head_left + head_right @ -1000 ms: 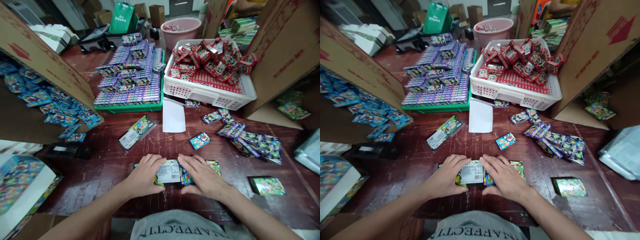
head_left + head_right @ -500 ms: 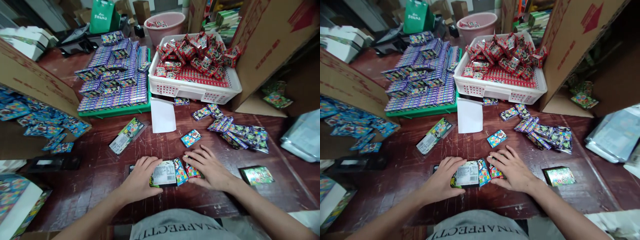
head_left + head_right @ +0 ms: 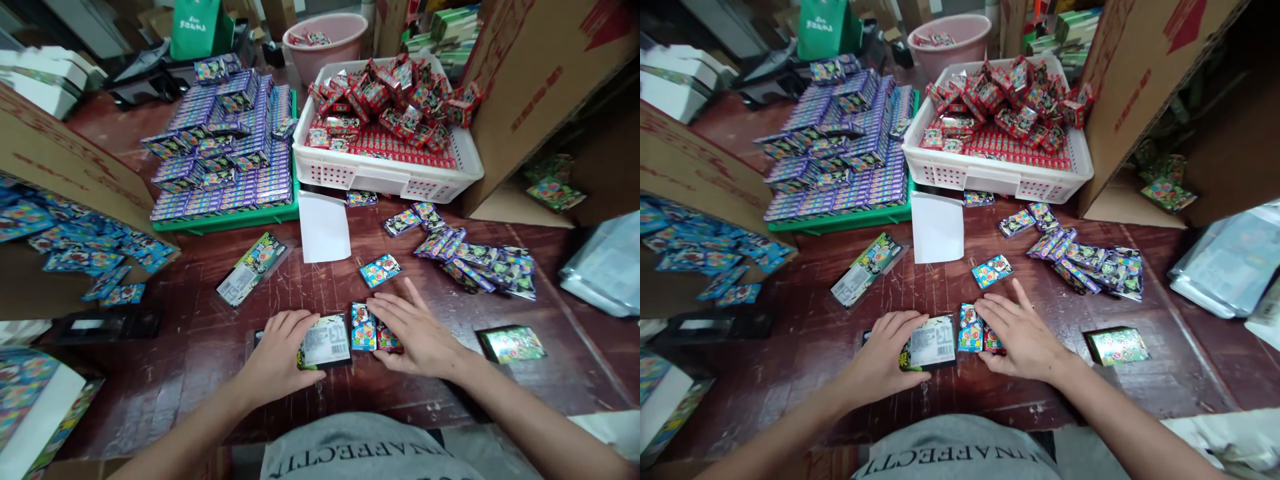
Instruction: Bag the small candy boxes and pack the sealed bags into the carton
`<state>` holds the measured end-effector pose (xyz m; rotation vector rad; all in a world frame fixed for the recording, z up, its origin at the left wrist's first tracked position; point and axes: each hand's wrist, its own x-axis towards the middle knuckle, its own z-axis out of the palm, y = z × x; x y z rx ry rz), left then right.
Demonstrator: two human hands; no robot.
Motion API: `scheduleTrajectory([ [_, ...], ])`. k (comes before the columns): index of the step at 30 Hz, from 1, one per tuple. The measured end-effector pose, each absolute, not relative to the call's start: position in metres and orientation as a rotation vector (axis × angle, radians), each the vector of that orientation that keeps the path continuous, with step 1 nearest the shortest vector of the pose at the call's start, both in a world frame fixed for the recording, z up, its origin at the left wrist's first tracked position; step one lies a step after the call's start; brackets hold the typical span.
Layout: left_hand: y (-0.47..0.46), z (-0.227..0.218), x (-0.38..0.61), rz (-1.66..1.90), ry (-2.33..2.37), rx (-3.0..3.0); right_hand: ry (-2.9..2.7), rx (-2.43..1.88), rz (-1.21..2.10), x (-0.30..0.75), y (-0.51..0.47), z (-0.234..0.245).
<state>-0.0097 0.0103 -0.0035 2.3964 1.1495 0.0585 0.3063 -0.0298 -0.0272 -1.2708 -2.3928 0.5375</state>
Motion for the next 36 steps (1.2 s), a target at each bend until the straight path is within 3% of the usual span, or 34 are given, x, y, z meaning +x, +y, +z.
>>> scheduleTrajectory([
  [9,0.007,-0.010,0.006,0.110,1.129,2.414,-2.448,-1.182,0.642,0.293,-0.031,-0.030],
  [17,0.016,-0.010,0.006,0.086,1.067,2.432,-2.543,-1.258,0.688,0.345,-0.032,-0.025],
  [26,0.011,-0.010,0.014,0.097,1.133,2.408,-2.161,-1.361,0.634,0.331,-0.038,-0.053],
  [36,0.009,-0.010,0.024,0.089,1.119,2.396,-2.451,-1.228,0.705,0.334,-0.035,-0.036],
])
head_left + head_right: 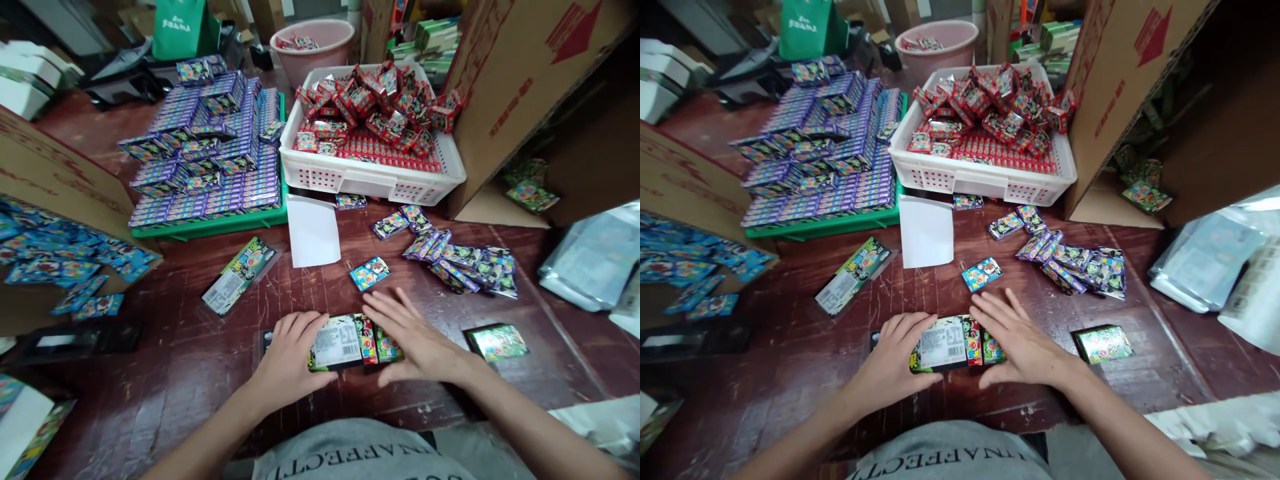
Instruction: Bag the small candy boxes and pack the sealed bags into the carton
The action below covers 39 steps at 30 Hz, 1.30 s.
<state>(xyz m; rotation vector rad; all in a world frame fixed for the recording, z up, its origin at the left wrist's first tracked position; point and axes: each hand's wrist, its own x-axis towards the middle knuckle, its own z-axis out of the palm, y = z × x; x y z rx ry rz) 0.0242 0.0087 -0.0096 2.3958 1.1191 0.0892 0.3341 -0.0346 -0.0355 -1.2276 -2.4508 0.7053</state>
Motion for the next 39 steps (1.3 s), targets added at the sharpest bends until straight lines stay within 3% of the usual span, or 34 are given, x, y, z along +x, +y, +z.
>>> scheduleTrajectory([
  [20,-0.007,-0.010,0.057,0.290,1.288,2.334,-2.422,-1.115,0.889,0.349,-0.015,-0.022],
  [27,-0.006,0.003,0.085,0.602,1.518,1.855,-1.433,-1.327,1.154,0.297,-0.015,-0.018],
  [34,0.003,-0.013,0.069,0.738,1.136,1.386,-1.501,-1.319,1.203,0.287,-0.003,-0.027],
  [39,0.009,-0.021,0.057,0.750,1.079,1.201,-1.178,-1.330,1.174,0.267,-0.016,-0.040],
])
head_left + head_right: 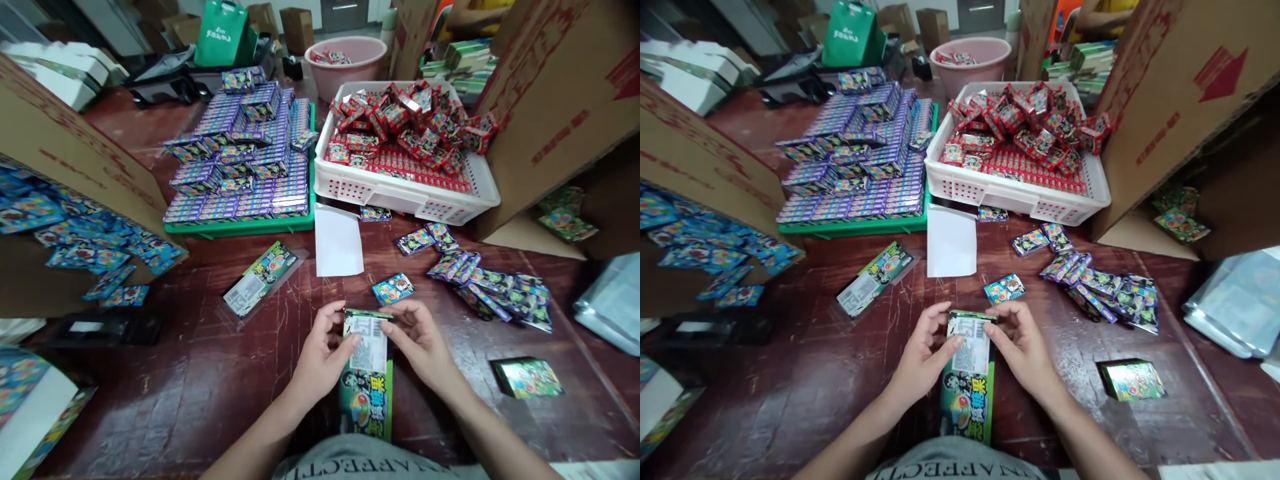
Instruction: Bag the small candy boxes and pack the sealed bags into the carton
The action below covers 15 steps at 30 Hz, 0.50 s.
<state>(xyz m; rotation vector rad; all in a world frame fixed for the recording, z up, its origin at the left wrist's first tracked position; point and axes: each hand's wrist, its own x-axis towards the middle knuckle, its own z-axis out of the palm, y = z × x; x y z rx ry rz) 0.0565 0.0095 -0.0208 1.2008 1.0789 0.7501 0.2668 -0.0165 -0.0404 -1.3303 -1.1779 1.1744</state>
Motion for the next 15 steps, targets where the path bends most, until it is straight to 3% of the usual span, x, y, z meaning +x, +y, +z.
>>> scheduleTrajectory([
  [15,0.043,-0.005,0.048,0.725,1.159,1.154,-1.227,-1.440,1.227,0.263,-0.005,-0.023],
])
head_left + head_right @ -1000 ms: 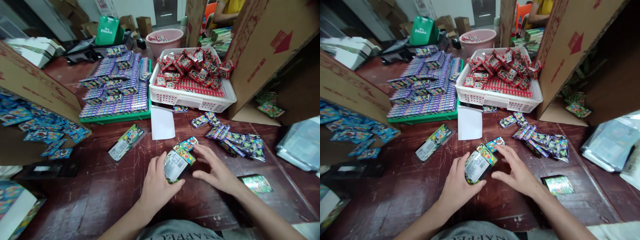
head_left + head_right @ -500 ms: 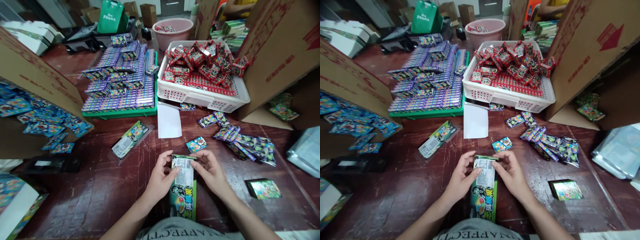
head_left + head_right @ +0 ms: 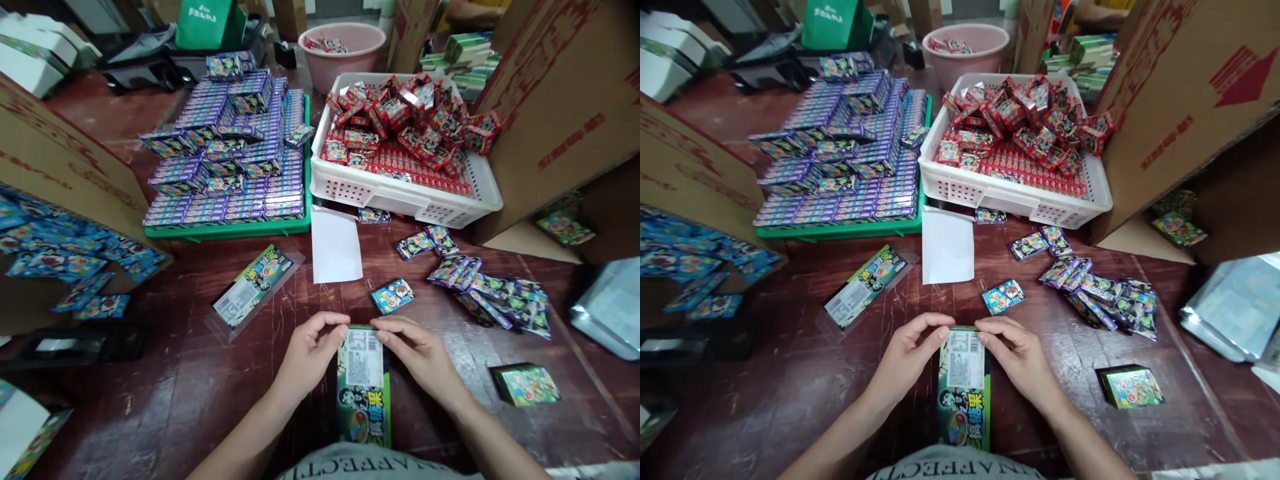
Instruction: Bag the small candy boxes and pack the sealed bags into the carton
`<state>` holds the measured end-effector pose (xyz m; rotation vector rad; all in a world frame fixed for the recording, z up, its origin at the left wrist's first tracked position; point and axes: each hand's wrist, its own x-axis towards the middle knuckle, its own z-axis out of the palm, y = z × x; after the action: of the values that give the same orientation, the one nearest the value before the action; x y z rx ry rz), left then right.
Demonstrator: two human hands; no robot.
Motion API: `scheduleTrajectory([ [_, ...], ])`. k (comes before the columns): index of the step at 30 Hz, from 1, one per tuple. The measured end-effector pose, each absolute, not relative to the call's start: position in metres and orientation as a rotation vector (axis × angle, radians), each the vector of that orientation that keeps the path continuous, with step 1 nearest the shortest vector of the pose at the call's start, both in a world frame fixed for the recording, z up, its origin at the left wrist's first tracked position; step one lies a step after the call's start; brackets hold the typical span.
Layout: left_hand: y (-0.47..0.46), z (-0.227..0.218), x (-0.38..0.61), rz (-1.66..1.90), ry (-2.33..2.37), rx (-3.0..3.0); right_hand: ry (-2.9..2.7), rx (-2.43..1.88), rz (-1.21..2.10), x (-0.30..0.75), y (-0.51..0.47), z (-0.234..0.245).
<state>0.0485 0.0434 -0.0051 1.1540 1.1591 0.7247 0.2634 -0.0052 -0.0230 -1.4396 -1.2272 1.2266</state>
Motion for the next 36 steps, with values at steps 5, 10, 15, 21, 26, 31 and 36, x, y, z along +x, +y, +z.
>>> scheduleTrajectory([
  [5,0.057,0.004,0.050,0.623,1.184,1.182,-1.182,-1.511,1.376,0.266,0.011,-0.009],
  [10,0.069,0.012,0.048,0.523,1.203,1.214,-1.105,-1.543,1.540,0.269,0.025,0.002],
  [15,0.064,0.008,0.040,0.534,1.039,1.219,-1.239,-1.503,1.634,0.279,0.018,0.003],
  [21,0.081,0.007,0.036,0.586,1.074,1.484,-1.695,-1.380,1.335,0.288,0.046,0.005],
  [26,0.166,0.003,0.038,1.036,1.508,1.546,-1.764,-1.426,0.587,0.278,0.146,0.010],
  [31,0.201,-0.016,0.046,1.082,1.402,1.489,-1.822,-1.375,0.473,0.248,0.222,0.011],
  [36,0.180,-0.018,0.035,1.062,1.251,1.444,-1.995,-1.172,0.560,0.244,0.228,0.013],
])
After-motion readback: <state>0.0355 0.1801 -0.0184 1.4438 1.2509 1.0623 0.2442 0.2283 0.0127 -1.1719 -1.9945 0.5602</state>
